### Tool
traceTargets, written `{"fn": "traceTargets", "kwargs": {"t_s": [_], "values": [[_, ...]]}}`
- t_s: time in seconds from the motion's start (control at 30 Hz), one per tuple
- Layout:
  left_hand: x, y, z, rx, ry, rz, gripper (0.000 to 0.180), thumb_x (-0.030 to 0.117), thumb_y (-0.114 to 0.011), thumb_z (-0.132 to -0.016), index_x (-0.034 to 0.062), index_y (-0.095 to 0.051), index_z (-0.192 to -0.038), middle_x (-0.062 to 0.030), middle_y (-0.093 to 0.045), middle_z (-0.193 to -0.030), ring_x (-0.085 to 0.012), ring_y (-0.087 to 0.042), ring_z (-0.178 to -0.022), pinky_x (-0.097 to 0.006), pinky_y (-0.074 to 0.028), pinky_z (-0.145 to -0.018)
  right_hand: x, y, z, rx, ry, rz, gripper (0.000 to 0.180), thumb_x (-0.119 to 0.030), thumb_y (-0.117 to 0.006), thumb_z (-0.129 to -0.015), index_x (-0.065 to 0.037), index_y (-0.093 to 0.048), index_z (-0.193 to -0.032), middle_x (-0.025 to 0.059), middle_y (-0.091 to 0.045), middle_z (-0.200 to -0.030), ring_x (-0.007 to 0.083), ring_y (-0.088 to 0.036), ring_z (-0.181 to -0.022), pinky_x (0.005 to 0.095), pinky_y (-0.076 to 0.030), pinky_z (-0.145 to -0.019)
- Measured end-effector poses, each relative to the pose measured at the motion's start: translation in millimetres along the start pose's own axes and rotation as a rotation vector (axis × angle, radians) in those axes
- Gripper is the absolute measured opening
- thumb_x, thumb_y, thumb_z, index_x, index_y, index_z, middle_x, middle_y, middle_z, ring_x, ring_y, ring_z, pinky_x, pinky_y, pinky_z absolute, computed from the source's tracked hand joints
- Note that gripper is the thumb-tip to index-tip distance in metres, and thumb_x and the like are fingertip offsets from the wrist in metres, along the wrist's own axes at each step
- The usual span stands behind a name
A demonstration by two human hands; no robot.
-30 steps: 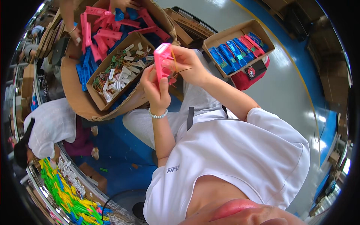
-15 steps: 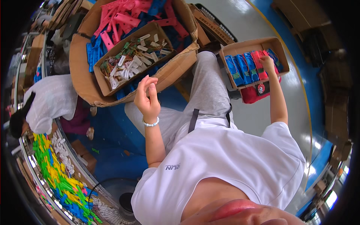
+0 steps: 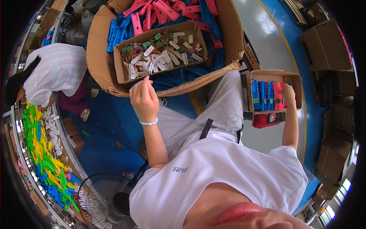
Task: The person assembles small electronic circuit boards into blue and pink plastic housings by hand.
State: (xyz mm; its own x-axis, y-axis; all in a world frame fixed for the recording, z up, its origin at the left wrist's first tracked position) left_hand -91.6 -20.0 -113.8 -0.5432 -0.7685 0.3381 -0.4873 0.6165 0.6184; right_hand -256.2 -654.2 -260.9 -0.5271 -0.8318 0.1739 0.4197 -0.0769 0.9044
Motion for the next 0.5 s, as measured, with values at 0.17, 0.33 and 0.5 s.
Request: {"fn": "traceTargets", "kwargs": {"t_s": [0.17,0.33,0.5], "values": [[-0.8,-13.8,5.9,0.08,-0.06,-0.057,0.021,0.002,-0.053,-0.092,-0.0018,-0.065,-0.108,0.0005,-0.066,-0.07,-0.0174,-0.06,-0.064,-0.032,-0.039,-0.067,-124.8,185.1,4.7,0.691,0.326,-0.357,0.023,-0.019,-0.063,-0.09,-0.007,-0.067,-0.109,0.015,-0.068,-0.103,0.0338,-0.066,-0.094,0.0421,-0.053,-0.081],[-9.9,-19.7,6.0,0.174,-0.089,-0.022,0.022,0.003,-0.048,-0.093,-0.0038,-0.064,-0.107,-0.0006,-0.064,-0.066,-0.0158,-0.057,-0.058,-0.032,-0.037,-0.067,-332.3,300.3,-25.2,0.803,0.872,-0.318,0.024,-0.02,-0.06,-0.091,-0.005,-0.067,-0.108,0.0124,-0.067,-0.11,0.0357,-0.065,-0.097,0.0438,-0.054,-0.081],[-12.1,-17.9,10.2,0.181,-0.095,-0.045,0.023,0.002,-0.049,-0.091,-0.0035,-0.063,-0.108,0.0004,-0.064,-0.067,-0.0153,-0.057,-0.059,-0.032,-0.037,-0.068,-451.7,271.0,-177.3,0.291,0.449,0.019,0.034,-0.031,-0.063,-0.084,-0.007,-0.07,-0.108,0.0219,-0.065,-0.119,0.0384,-0.063,-0.112,0.0474,-0.052,-0.093]]}}
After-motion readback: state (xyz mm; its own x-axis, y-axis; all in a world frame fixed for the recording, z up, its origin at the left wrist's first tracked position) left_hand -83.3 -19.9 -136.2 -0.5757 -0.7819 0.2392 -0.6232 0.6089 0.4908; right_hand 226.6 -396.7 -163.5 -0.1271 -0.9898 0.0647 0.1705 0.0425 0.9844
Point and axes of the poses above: each hand's wrist, its own z-axis away from the middle knuckle, its own y-axis out of the back of the hand, x = y × z, the point moved 3 cm from there along -z, towards the middle knuckle
